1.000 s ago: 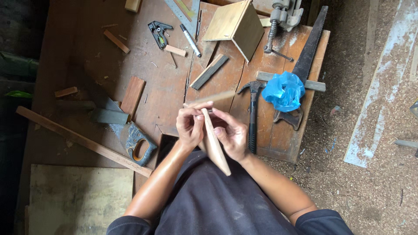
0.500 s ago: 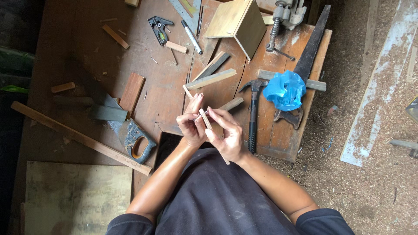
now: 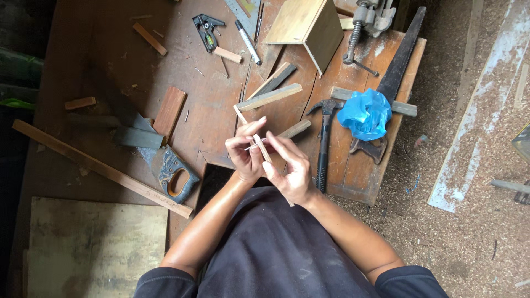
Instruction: The person assembles a small wooden box by hand. They position nails into pre-drilled holes on wooden panels and use a hammer to drive the nails, joining the pieces together. The person repeatedly repositions the panels and hammers nails until the box structure is formed.
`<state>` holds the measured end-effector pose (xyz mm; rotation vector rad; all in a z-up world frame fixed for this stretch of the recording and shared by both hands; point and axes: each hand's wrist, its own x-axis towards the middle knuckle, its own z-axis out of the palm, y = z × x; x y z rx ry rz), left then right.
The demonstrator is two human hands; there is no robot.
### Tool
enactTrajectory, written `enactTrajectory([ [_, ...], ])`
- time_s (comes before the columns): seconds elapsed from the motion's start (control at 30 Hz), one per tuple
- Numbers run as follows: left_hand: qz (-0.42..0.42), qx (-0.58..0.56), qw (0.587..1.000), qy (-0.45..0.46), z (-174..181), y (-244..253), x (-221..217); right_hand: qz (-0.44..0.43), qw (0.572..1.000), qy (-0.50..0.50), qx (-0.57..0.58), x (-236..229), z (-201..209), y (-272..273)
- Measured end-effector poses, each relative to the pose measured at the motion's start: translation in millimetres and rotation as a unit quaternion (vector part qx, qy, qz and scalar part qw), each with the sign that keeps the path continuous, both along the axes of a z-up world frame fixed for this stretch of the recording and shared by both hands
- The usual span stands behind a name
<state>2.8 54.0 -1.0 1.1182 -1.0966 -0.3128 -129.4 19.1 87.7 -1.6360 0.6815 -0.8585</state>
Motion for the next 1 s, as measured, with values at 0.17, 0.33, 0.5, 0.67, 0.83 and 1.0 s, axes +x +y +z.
enactTrajectory([
  [0.17,0.022,-0.011,1.000,0.012,-0.3,1.1,-6.9,0.003,0.998,0.026,-0.056,-1.0,-0.5,-3.1],
  [0.33,0.017,-0.019,1.000,0.004,-3.2,0.3,-6.5,0.002,0.994,0.054,-0.099,-1.4,1.2,-4.8],
  [0.5,-0.015,-0.005,1.000,0.000,6.4,-0.2,-0.2,0.002,0.994,0.053,-0.097,1.3,6.5,-3.0],
  [0.67,-0.022,-0.010,1.000,-0.004,16.7,-6.3,0.6,-0.007,0.991,0.070,-0.112,1.8,11.4,-3.9],
  [0.83,-0.014,-0.033,0.999,0.000,11.7,-8.3,1.3,0.005,0.993,0.066,-0.102,2.1,11.9,-6.6],
  [1.0,-0.021,-0.049,0.996,-0.072,2.8,-4.7,16.0,0.020,0.993,0.064,-0.097,1.4,16.6,-5.4],
])
